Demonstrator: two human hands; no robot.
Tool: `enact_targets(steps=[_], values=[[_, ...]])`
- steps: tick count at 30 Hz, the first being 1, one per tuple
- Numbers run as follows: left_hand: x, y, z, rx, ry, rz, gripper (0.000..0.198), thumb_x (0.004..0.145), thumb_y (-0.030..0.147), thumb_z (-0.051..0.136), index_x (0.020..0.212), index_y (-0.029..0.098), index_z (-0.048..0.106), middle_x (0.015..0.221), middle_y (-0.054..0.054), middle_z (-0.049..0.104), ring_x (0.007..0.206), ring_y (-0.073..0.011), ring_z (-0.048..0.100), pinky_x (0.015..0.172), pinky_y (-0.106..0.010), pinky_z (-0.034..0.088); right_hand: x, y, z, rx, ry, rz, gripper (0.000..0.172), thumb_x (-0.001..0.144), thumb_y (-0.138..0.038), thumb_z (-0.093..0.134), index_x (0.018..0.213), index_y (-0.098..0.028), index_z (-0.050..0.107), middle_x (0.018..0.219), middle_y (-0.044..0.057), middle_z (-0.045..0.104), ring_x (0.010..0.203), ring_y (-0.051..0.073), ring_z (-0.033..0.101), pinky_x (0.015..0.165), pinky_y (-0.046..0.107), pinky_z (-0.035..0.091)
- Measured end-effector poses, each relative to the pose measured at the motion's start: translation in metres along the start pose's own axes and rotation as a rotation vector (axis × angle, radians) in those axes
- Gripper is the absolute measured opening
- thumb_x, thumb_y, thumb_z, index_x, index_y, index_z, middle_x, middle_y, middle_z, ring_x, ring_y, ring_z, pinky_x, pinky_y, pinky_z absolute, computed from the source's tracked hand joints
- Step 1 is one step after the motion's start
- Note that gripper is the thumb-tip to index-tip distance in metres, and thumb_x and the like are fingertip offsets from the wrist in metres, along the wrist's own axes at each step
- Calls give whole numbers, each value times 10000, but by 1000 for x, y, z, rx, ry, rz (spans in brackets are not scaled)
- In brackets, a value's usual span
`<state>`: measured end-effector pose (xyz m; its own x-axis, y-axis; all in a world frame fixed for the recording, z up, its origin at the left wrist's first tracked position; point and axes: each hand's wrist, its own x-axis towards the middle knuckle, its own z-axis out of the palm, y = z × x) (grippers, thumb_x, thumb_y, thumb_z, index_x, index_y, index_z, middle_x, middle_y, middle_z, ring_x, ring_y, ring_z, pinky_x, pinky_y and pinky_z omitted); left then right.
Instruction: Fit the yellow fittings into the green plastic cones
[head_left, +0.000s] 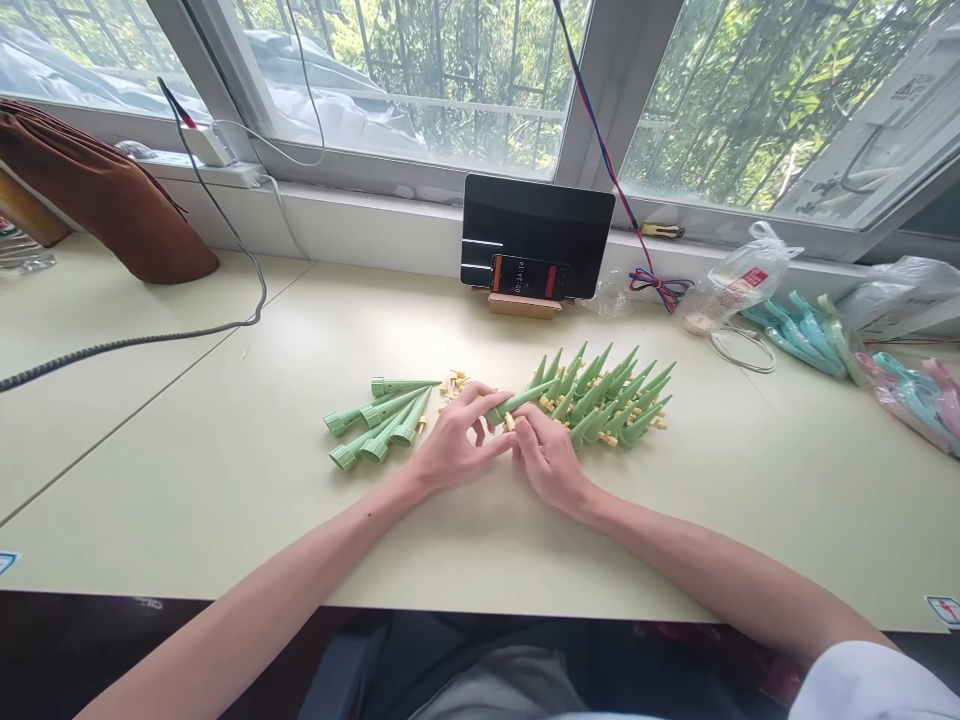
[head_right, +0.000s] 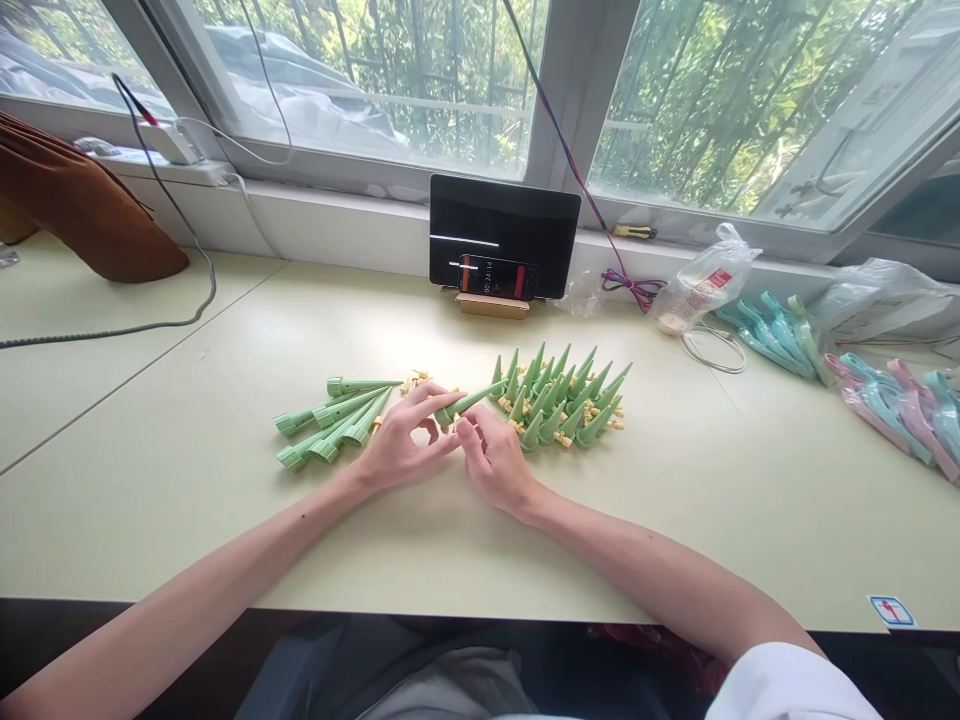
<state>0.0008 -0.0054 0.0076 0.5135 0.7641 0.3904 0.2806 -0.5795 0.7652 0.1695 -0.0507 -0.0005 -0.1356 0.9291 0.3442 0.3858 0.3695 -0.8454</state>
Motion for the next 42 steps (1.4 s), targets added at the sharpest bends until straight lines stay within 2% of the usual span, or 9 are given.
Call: enact_targets(steps=[8, 11, 13, 17, 20, 25, 28, 34, 42], values=[[1, -1, -1, -65, -7, -44, 392, 892, 389, 623, 1234, 199, 641, 1116, -85, 607, 831, -148, 653, 709, -261, 603, 0, 2, 0, -24, 66, -25, 400, 1056, -387, 245, 856, -212, 545, 736, 25, 563, 803, 191, 567, 761, 325, 441], [0, -2, 0, -47, -8, -90, 390, 870, 419, 646, 1188, 194, 657, 1114, -91, 635, 718, -130, 653, 683, -277, 603, 0, 3, 0, -5, 97, 14, 367, 1053, -383, 267, 885, -213, 545, 737, 16, 560, 762, 181, 578, 746, 323, 457], [0, -2, 0, -79, -1, -134, 413, 862, 437, 652, 1193, 189, 654, 1143, -103, 644, 747, -151, 664, 704, -295, 604, 0, 3, 1, 13, 113, 40, 311, 1046, -376, 307, 918, -210, 537, 758, 9, 565, 711, 164, 584, 719, 313, 471], [4, 0, -1, -375, -7, -286, 437, 876, 462, 628, 1201, 170, 644, 1146, -106, 659, 880, -204, 680, 771, -335, 600, 1, 4, 3, 43, 122, 83, 171, 991, -366, 464, 1029, -205, 508, 971, 39, 594, 676, 131, 609, 607, 277, 487], [8, 0, -4, -634, -20, -346, 391, 878, 452, 634, 1149, 172, 656, 1092, -85, 665, 890, -199, 679, 851, -380, 582, 0, 5, 5, 61, 131, 76, 221, 948, -347, 544, 1111, -210, 481, 1099, 67, 575, 693, 124, 623, 556, 258, 491], [10, -6, -6, -873, -20, -393, 341, 877, 442, 643, 1090, 177, 614, 967, -76, 663, 978, -228, 663, 882, -406, 553, 1, 6, 6, 59, 163, 35, 414, 904, -345, 619, 1264, -235, 446, 1108, 75, 569, 745, 144, 628, 531, 250, 510], [10, -7, -5, -917, -15, -425, 300, 874, 435, 648, 1034, 188, 589, 917, -51, 649, 946, -211, 663, 857, -389, 552, 1, 8, 6, 46, 176, 21, 521, 885, -359, 655, 1340, -253, 423, 1142, 86, 545, 784, 156, 629, 550, 262, 536], [11, -4, -3, -1019, -74, -414, 248, 883, 413, 651, 975, 197, 572, 862, -19, 639, 881, -183, 669, 852, -395, 552, 0, 11, 7, 7, 192, 4, 535, 910, -317, 623, 1402, -278, 416, 1208, 101, 537, 876, 179, 616, 575, 260, 549], [11, -2, -2, -934, -3, -457, 290, 821, 422, 719, 883, 174, 584, 836, -15, 635, 809, -152, 650, 784, -346, 583, 1, 8, 5, -3, 137, -40, 532, 923, -295, 619, 1428, -323, 452, 1223, 82, 548, 923, 184, 596, 606, 257, 570]])
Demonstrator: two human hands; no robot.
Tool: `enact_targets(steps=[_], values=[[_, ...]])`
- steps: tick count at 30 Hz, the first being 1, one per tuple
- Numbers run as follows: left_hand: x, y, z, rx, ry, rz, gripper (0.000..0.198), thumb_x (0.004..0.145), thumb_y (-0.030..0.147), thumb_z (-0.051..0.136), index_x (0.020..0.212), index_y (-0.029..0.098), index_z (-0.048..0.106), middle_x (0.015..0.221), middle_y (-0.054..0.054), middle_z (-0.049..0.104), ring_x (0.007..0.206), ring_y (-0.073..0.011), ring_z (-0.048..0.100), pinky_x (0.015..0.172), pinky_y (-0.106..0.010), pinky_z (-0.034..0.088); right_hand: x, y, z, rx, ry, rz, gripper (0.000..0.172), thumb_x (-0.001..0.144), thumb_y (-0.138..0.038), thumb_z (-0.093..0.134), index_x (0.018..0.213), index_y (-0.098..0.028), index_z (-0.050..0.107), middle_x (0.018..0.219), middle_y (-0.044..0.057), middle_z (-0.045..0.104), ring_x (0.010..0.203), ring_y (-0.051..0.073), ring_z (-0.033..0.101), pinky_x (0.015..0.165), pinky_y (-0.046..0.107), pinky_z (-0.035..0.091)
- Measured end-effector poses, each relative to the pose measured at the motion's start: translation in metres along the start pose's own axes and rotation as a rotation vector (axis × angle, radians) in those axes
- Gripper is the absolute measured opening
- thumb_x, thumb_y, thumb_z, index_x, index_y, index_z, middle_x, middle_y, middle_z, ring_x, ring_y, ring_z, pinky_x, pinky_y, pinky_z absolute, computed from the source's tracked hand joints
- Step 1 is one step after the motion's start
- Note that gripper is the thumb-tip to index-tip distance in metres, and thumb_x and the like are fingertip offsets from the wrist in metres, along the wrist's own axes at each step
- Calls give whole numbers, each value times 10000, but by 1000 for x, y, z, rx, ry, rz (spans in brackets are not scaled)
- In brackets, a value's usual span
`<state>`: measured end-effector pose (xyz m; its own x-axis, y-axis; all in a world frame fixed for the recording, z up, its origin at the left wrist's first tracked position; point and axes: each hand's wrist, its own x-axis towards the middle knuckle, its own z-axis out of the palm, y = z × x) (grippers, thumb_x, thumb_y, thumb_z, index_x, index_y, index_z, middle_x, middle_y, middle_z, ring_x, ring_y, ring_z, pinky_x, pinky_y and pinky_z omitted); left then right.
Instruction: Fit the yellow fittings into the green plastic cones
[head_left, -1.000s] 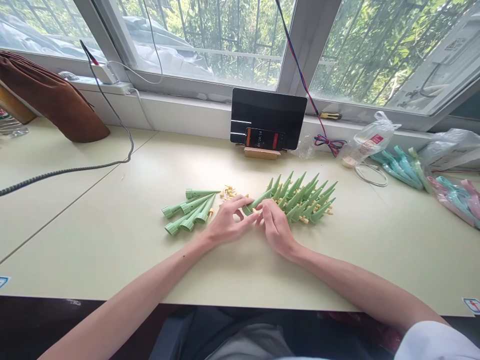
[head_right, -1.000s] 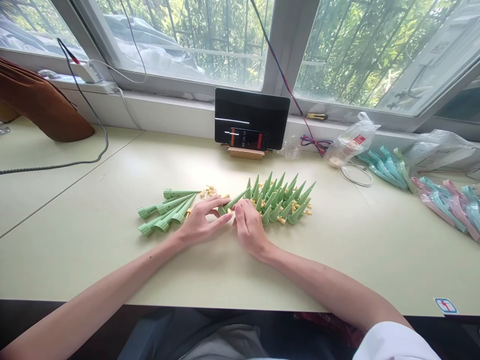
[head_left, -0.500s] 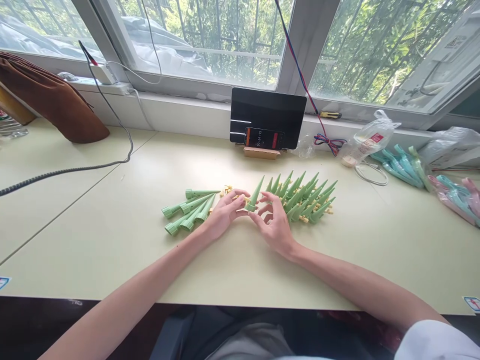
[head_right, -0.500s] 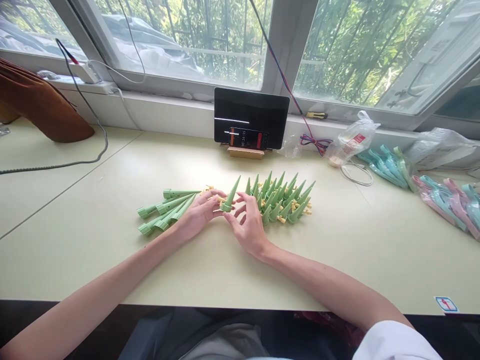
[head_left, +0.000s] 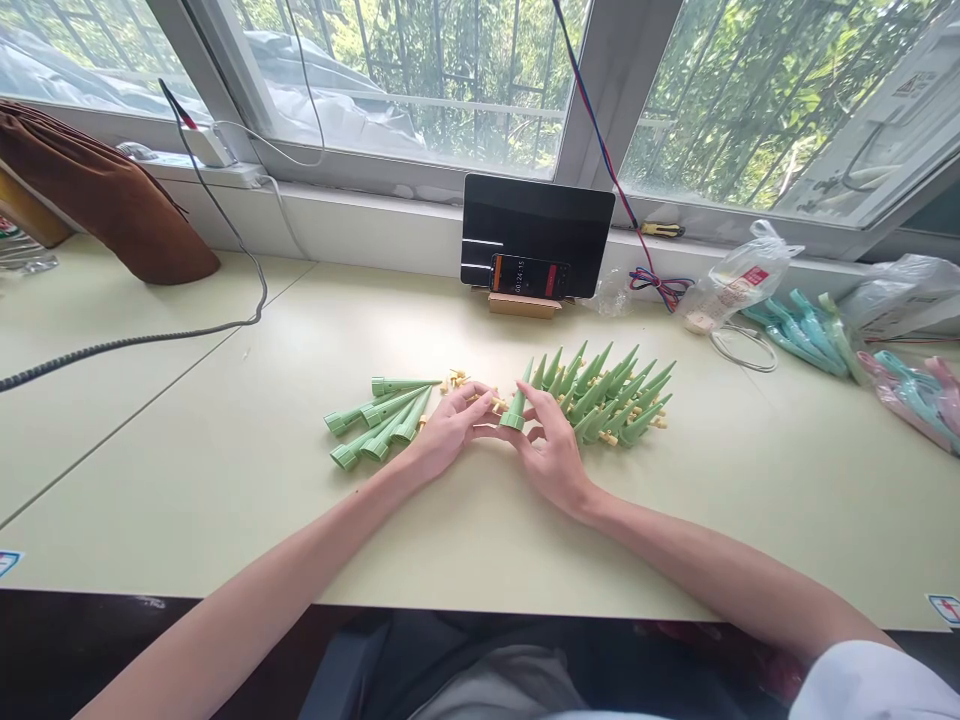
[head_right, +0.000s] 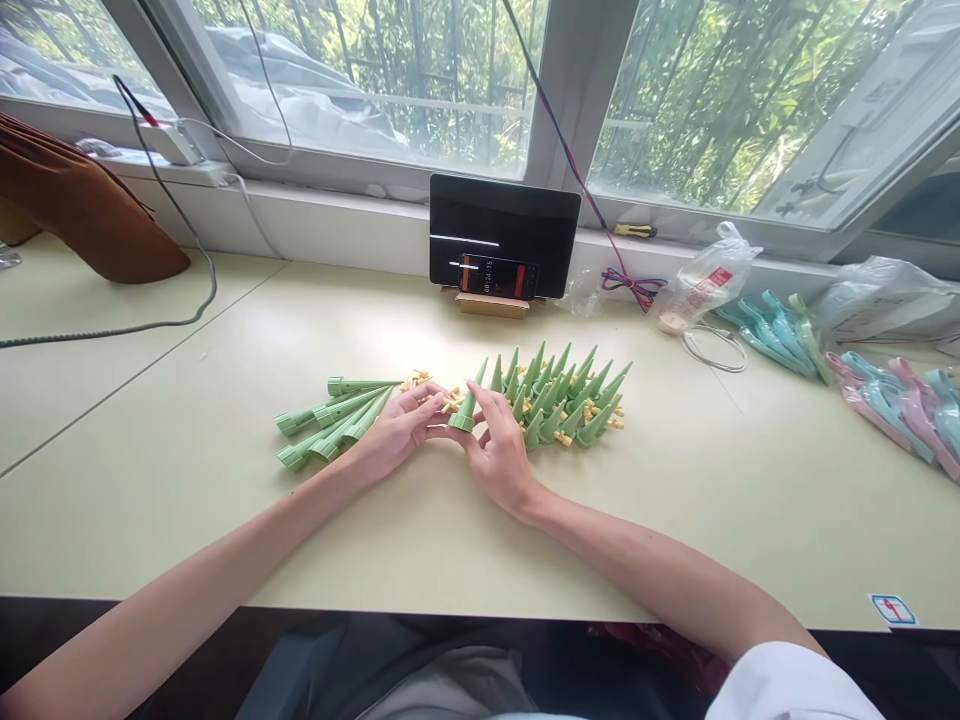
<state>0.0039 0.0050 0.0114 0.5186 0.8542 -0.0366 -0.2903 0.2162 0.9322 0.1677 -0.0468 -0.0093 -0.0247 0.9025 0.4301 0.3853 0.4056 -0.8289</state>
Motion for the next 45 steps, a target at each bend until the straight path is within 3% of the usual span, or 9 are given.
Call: enact_targets(steps=[9, 14, 21, 31, 45], values=[[1, -2, -2, 165, 122, 63, 311, 791, 450, 732, 877, 158, 669, 861, -27, 632, 798, -137, 613, 653, -235, 568, -1, 4, 0, -2, -12, -59, 580, 888, -371, 674, 1426, -311, 467, 1209, 87, 534, 873, 167, 620, 591, 258, 592], [1, -4, -4, 166, 167, 90, 263, 795, 410, 743, 883, 170, 683, 852, -24, 618, 804, -135, 608, 632, -215, 564, -1, 4, 0, 42, -2, -87, 505, 889, -327, 680, 1366, -307, 515, 1192, 76, 535, 844, 151, 632, 585, 253, 590], [-1, -4, -4, 160, 161, 124, 259, 804, 389, 739, 887, 157, 658, 812, -36, 643, 789, -156, 619, 631, -272, 583, -1, 4, 2, 59, 31, -86, 478, 897, -274, 662, 1348, -304, 506, 1154, 71, 555, 863, 161, 632, 654, 290, 611], [-6, 0, 5, 345, 198, 298, 241, 807, 354, 736, 860, 152, 615, 789, -33, 674, 650, -142, 644, 536, -268, 568, -1, 6, 5, 132, 38, -66, 446, 864, -223, 696, 1282, -248, 542, 1016, 42, 646, 776, 148, 665, 715, 319, 622], [-5, -9, 2, 363, 224, 299, 233, 803, 360, 742, 804, 157, 628, 761, -23, 670, 538, -97, 587, 433, -207, 479, -2, 5, 4, 93, 30, -70, 438, 869, -236, 688, 1284, -221, 550, 954, 45, 678, 769, 164, 667, 754, 343, 617]])
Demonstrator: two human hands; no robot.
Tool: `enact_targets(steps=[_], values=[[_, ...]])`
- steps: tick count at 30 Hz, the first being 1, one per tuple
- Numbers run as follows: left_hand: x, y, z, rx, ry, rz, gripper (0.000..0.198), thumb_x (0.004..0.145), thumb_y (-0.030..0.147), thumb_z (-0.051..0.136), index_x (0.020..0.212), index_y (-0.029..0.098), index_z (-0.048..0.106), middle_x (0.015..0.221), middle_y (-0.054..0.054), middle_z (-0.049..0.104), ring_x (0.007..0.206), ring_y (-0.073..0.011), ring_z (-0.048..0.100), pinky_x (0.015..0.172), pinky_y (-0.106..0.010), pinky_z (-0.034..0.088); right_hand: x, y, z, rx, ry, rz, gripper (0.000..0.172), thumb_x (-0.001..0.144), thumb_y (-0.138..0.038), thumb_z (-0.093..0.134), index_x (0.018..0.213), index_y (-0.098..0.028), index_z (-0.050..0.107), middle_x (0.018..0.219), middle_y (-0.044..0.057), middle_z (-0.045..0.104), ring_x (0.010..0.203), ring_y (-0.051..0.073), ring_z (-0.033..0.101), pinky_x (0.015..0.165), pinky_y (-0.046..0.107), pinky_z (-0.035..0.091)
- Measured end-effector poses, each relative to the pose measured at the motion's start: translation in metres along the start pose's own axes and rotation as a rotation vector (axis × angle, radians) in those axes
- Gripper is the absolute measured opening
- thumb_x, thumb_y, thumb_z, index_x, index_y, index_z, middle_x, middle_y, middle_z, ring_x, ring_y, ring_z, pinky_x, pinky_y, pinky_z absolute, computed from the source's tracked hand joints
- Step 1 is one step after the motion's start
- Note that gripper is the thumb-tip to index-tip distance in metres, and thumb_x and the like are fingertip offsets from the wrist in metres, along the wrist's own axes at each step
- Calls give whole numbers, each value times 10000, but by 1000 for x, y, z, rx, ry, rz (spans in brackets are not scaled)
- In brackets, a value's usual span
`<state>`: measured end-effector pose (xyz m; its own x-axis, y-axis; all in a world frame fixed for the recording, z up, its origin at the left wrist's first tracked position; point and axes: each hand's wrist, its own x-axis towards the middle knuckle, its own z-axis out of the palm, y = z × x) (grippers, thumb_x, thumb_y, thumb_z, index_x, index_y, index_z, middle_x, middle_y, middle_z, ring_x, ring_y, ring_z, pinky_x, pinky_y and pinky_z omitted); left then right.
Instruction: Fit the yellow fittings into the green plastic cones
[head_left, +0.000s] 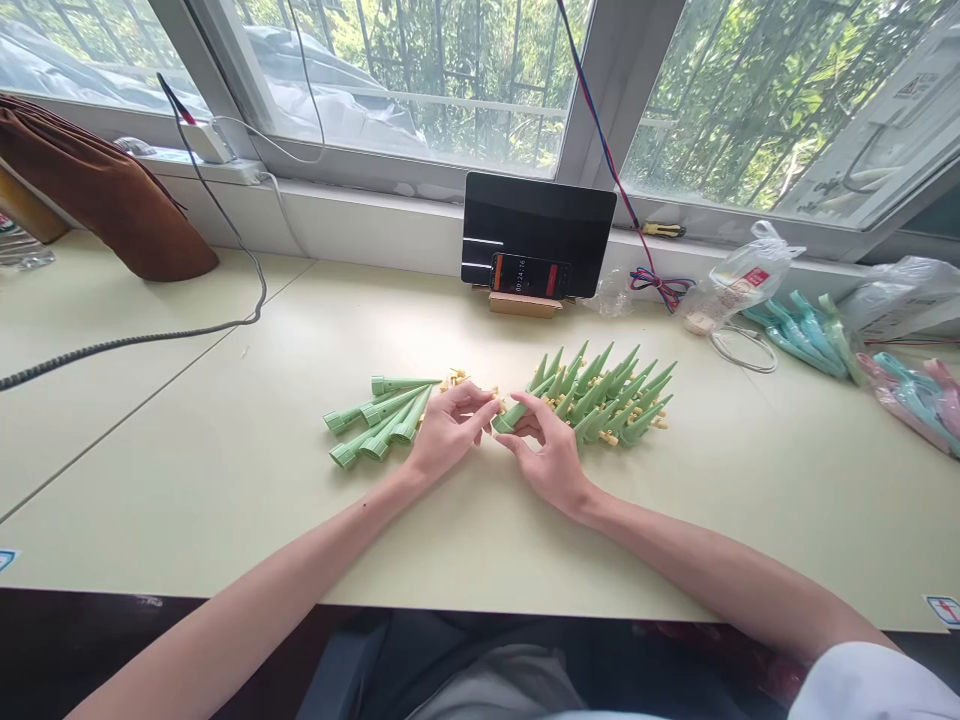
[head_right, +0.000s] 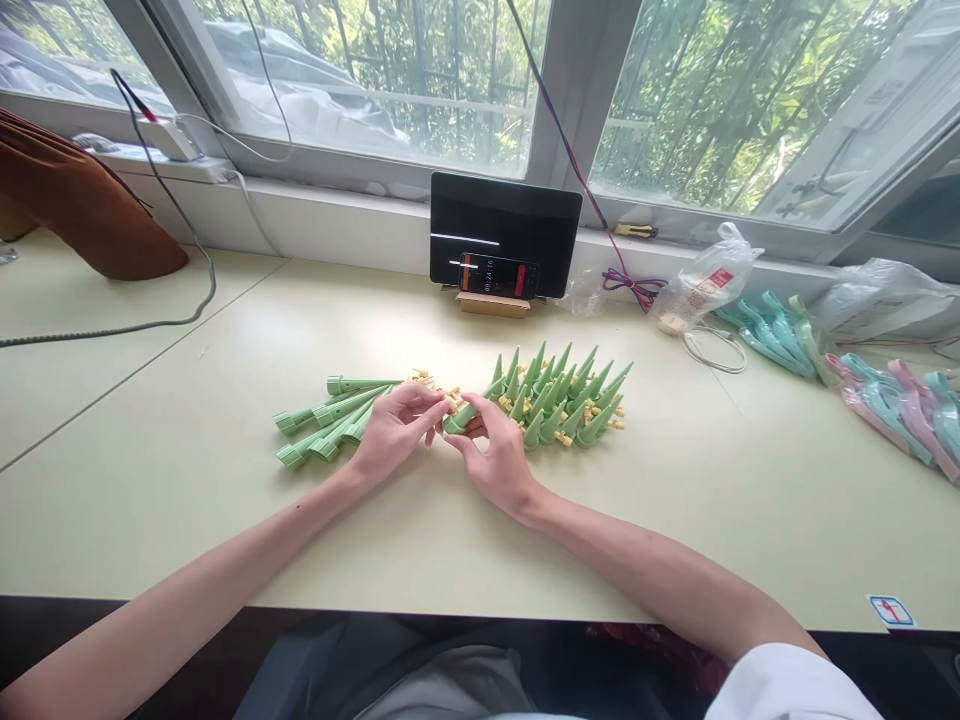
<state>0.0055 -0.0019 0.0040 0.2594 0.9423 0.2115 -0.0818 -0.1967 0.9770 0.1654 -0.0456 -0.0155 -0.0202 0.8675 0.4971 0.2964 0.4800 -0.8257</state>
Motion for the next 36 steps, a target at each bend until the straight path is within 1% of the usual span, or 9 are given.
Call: enact_targets(steps=[9, 14, 21, 30, 36], values=[[0, -1, -1, 22, 7, -34, 246, 769, 371, 769, 764, 157, 649, 680, -3, 625, 473, -70, 521, 387, -185, 399, -3, 4, -2, -64, -25, 1, 489, 882, -232, 660, 1350, -221, 519, 955, 44, 682, 758, 163, 667, 753, 336, 606], [-1, 0, -1, 32, 5, 0, 249, 767, 384, 769, 748, 168, 649, 685, -3, 635, 474, -74, 522, 406, -201, 422, -5, 6, -3, -37, -42, 4, 542, 884, -232, 661, 1399, -218, 495, 941, 48, 686, 769, 174, 668, 750, 354, 613], [-1, 1, -1, 63, 2, 39, 256, 772, 410, 762, 756, 176, 660, 713, -9, 649, 481, -81, 538, 421, -217, 449, -5, 6, -3, 33, -69, 13, 599, 908, -266, 640, 1466, -202, 433, 893, 47, 666, 729, 169, 654, 706, 359, 619], [-2, -3, -2, 61, 3, 61, 236, 780, 386, 761, 775, 174, 658, 772, -16, 672, 477, -74, 548, 430, -218, 468, -4, 3, -5, 66, -131, 49, 588, 953, -331, 578, 1489, -177, 391, 882, 53, 645, 770, 183, 675, 707, 357, 620], [-3, -3, -2, 60, 6, 71, 238, 782, 393, 759, 781, 177, 659, 756, -12, 664, 473, -73, 544, 427, -214, 473, -1, -4, -7, 57, -146, 36, 521, 981, -349, 517, 1465, -184, 415, 856, 36, 641, 709, 168, 686, 686, 331, 607]])
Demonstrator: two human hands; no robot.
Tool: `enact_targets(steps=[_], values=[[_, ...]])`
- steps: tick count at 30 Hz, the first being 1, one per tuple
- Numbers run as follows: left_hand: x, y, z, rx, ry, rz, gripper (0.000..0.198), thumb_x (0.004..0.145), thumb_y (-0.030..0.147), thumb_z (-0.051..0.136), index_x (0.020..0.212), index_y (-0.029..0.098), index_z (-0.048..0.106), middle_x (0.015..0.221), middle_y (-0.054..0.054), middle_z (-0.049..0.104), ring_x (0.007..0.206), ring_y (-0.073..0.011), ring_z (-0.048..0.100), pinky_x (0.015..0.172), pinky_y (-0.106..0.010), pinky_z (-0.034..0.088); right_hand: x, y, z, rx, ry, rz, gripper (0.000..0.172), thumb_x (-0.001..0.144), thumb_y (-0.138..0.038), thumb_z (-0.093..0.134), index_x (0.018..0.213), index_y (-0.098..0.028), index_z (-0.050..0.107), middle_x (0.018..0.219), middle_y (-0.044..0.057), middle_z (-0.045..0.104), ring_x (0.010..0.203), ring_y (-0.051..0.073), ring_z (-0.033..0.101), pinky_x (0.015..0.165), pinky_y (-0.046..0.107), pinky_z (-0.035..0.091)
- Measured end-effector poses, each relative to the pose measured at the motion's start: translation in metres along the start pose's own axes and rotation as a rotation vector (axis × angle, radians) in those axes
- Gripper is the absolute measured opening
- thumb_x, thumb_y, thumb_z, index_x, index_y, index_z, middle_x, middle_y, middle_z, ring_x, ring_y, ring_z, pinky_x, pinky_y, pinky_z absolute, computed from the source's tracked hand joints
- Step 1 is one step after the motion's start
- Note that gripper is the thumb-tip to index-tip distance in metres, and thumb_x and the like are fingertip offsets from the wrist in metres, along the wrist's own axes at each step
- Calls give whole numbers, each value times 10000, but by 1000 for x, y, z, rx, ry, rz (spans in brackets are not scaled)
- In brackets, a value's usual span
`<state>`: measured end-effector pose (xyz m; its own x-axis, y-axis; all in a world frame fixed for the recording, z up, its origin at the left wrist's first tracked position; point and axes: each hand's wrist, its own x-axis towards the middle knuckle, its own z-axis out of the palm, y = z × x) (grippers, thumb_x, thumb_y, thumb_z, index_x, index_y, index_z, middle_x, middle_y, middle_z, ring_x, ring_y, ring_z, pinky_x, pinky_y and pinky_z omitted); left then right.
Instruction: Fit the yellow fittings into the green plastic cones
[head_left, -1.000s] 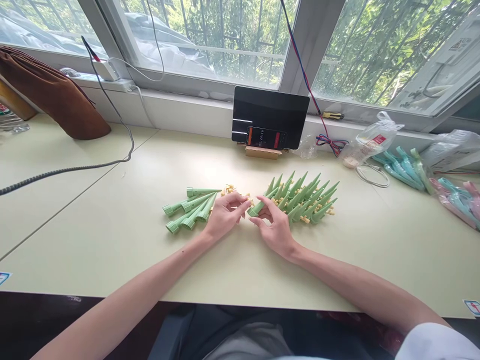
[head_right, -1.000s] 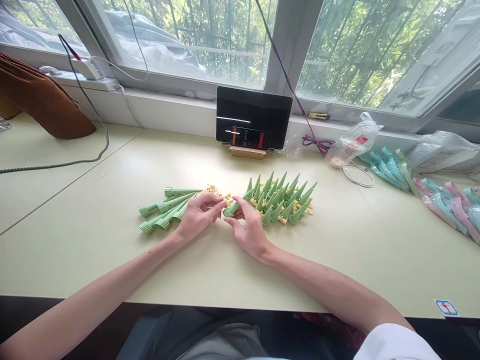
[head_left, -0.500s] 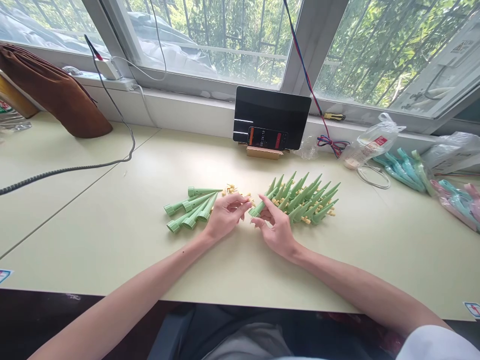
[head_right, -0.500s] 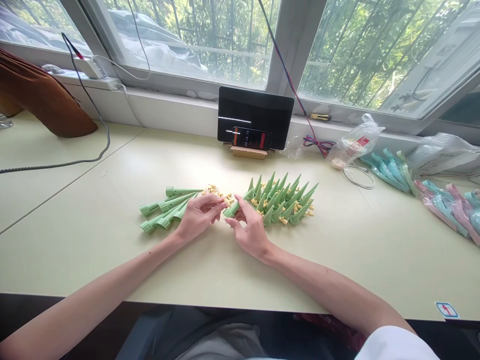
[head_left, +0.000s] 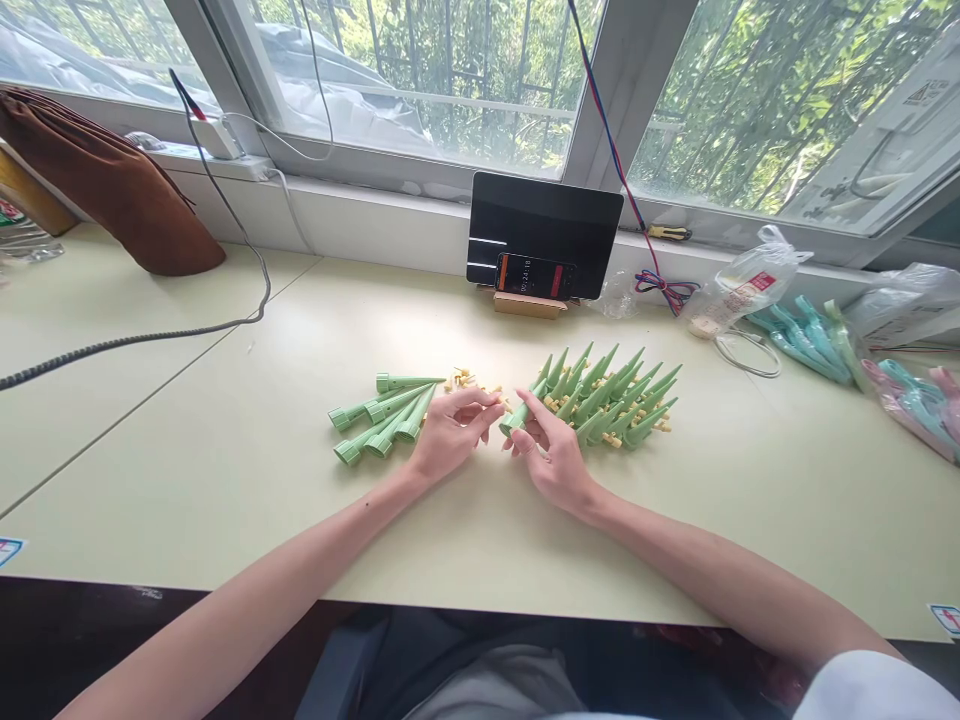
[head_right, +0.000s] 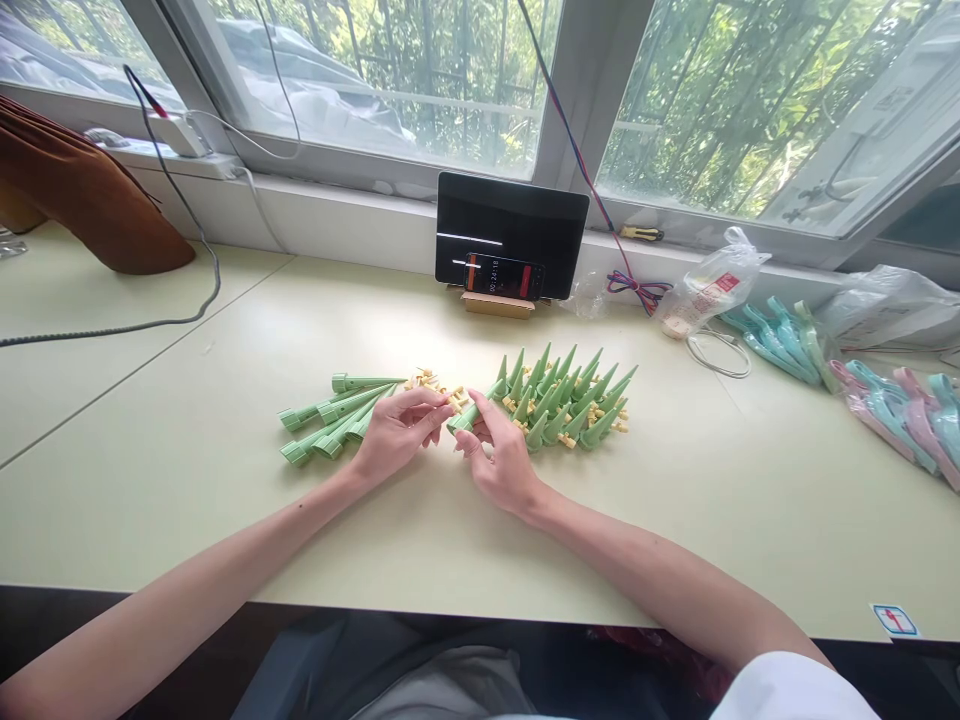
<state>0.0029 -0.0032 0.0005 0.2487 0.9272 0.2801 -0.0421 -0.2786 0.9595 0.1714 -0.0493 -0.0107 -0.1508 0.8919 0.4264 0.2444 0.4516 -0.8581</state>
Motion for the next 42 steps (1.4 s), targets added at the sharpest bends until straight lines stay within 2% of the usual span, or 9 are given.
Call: enact_targets(steps=[14, 20, 24, 37, 42], values=[[-1, 1, 0, 21, -7, 25, 228, 786, 391, 756, 778, 180, 668, 760, -9, 680, 464, -73, 552, 428, -215, 478, -1, -1, -3, -29, -21, 62, 467, 1027, -443, 380, 1353, -134, 509, 745, 38, 688, 609, 160, 672, 640, 317, 562], [-2, 2, 1, 44, -25, 32, 212, 802, 382, 743, 804, 180, 678, 802, -19, 695, 472, -78, 561, 438, -224, 489, -1, 2, -2, 95, -30, 120, 462, 1025, -499, 345, 1258, -163, 559, 688, 20, 664, 550, 157, 665, 561, 304, 570], [-2, 1, 1, 53, -34, 40, 223, 802, 395, 741, 804, 182, 675, 789, -14, 689, 475, -79, 562, 445, -225, 496, -1, 3, -1, 195, -36, 140, 478, 1016, -540, 327, 1187, -167, 572, 797, 52, 687, 584, 158, 688, 495, 282, 573], [-3, 7, 5, 31, -49, 76, 189, 816, 355, 731, 788, 175, 678, 855, -33, 709, 509, -84, 573, 470, -243, 537, -1, -5, -2, 321, -28, 192, 449, 1008, -575, 306, 1038, -185, 527, 785, 54, 701, 578, 164, 687, 438, 257, 520], [-4, 9, 6, 8, -67, 97, 157, 828, 329, 718, 849, 174, 702, 886, -49, 708, 610, -111, 617, 510, -243, 572, -2, -6, -3, 384, -11, 210, 426, 1012, -546, 335, 1010, -174, 542, 744, 53, 711, 560, 172, 687, 442, 268, 521]])
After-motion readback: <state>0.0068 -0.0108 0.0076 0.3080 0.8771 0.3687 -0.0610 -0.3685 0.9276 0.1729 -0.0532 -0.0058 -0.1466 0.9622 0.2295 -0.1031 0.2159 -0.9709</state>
